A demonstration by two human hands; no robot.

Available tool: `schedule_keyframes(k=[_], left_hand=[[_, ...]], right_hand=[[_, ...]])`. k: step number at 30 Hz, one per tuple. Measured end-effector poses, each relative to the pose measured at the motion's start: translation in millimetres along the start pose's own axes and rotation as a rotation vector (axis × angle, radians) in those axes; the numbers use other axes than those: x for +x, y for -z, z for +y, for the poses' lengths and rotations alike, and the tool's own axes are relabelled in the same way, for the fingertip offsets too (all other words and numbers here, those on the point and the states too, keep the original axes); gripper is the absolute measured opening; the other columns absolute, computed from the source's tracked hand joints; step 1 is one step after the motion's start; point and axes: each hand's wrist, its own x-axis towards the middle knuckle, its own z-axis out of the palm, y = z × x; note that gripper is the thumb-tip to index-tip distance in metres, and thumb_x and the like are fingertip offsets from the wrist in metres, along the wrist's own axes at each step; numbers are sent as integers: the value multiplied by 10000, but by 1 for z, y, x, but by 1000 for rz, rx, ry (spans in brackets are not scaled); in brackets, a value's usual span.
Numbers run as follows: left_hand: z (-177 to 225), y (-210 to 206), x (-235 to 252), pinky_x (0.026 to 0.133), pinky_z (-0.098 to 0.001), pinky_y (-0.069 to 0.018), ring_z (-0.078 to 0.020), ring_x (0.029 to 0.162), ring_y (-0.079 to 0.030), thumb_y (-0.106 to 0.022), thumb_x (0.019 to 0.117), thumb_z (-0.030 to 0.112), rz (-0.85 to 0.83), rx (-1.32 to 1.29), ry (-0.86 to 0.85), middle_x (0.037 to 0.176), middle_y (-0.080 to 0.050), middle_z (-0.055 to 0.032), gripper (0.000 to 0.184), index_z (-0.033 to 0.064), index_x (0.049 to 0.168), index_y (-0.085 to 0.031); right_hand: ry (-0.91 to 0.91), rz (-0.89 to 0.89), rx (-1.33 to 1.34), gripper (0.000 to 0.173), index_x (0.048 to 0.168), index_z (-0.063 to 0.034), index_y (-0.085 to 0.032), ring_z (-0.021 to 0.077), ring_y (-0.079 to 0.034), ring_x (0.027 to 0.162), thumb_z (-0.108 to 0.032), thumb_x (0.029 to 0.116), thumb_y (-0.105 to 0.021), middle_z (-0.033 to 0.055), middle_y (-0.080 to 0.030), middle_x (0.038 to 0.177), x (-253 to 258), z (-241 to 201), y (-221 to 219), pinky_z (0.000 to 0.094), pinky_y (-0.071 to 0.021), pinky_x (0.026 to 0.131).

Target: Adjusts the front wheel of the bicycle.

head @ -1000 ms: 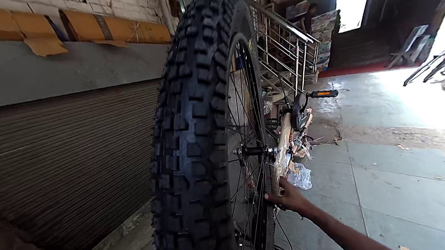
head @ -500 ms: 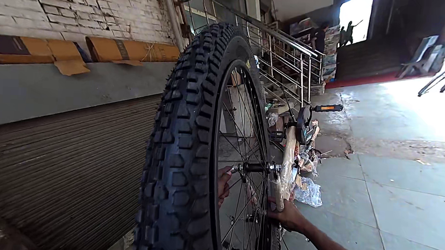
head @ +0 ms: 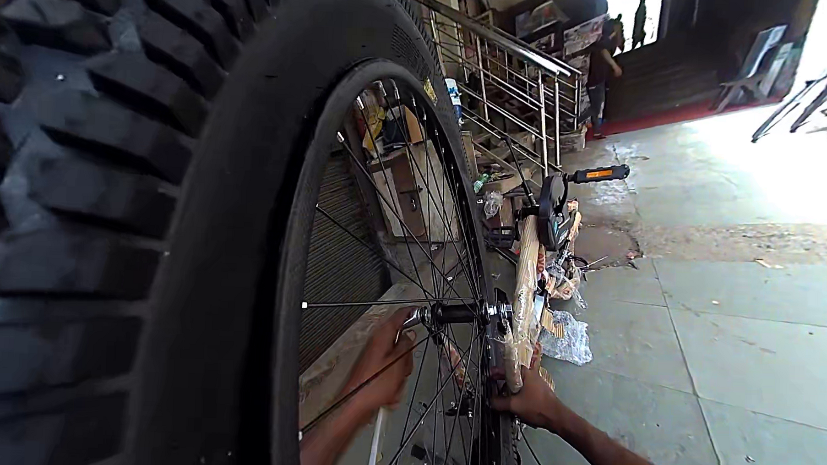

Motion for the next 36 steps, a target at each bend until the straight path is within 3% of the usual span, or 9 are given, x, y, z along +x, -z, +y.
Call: schedule_keyframes(k=[3,7,9,13,16,20,26,30,36], left_hand=[[-55,-24,23,551,-368,-573,-191,536,-578,-391,1086,184,51,-251,-216,688,-536,-50,480,200,1551,-270],[-60,-18,70,766,-318,-571,-146,716,-648,-438,1068,116,-2,194,-235,777,-638,-67,240,-16,1167,-611],[-48,-18,83,863,-425,-553,-244,880,-665,-511,1058,145,37,440,-172,1007,-680,-177,255,-19,1193,-651],[-66,-28,80,729,-460,-586,-227,754,-676,-609,1007,180,406,348,-384,902,-698,-103,389,152,1390,-542],[-64,-26,57,608,-457,-607,-222,594,-674,-548,1025,171,663,383,-456,756,-681,-84,440,97,1452,-474],[-20,2,19,490,-355,-579,-185,472,-612,-477,1092,237,272,432,-123,723,-616,-90,324,185,1411,-494],[44,33,16,347,-233,-409,-107,373,-434,-448,1103,293,-413,281,254,586,-414,-18,262,113,1276,-528],[58,46,31,353,-211,-384,-81,375,-391,-434,1104,289,-552,340,382,575,-365,5,242,103,1217,-541],[51,36,34,328,-228,-407,-89,364,-406,-448,1101,263,-396,218,398,592,-391,-5,204,106,1206,-525]], right_hand=[[-19,-3,7,575,1160,-230,-734,168,-699,977,-521,674,-838,3,-741,1097,1,0,-2,489,-549,917],[-25,7,7,598,1185,-207,-727,193,-699,1007,-507,680,-841,27,-738,1120,4,0,-1,505,-543,935],[-25,-11,16,582,1188,-199,-720,192,-691,1018,-485,696,-843,31,-731,1131,2,-1,-2,502,-538,939],[-48,-17,-2,605,1180,-236,-727,198,-692,1050,-540,669,-836,19,-737,1133,0,0,-3,515,-537,949],[-64,7,-11,630,1182,-252,-726,207,-693,1063,-565,647,-837,16,-739,1133,3,3,-3,534,-539,951],[-35,-1,10,605,1178,-232,-729,200,-682,1091,-535,665,-839,16,-735,1145,1,1,-4,511,-530,971],[-37,6,71,578,1186,-165,-719,200,-689,1051,-443,702,-868,43,-735,1119,-4,-2,-6,485,-536,956],[-26,4,95,531,1157,-165,-726,181,-701,982,-410,709,-869,35,-741,1071,-1,-1,-8,468,-555,906],[-35,-3,67,521,1156,-199,-737,175,-706,973,-440,712,-862,14,-747,1070,-1,1,-8,486,-559,908]])
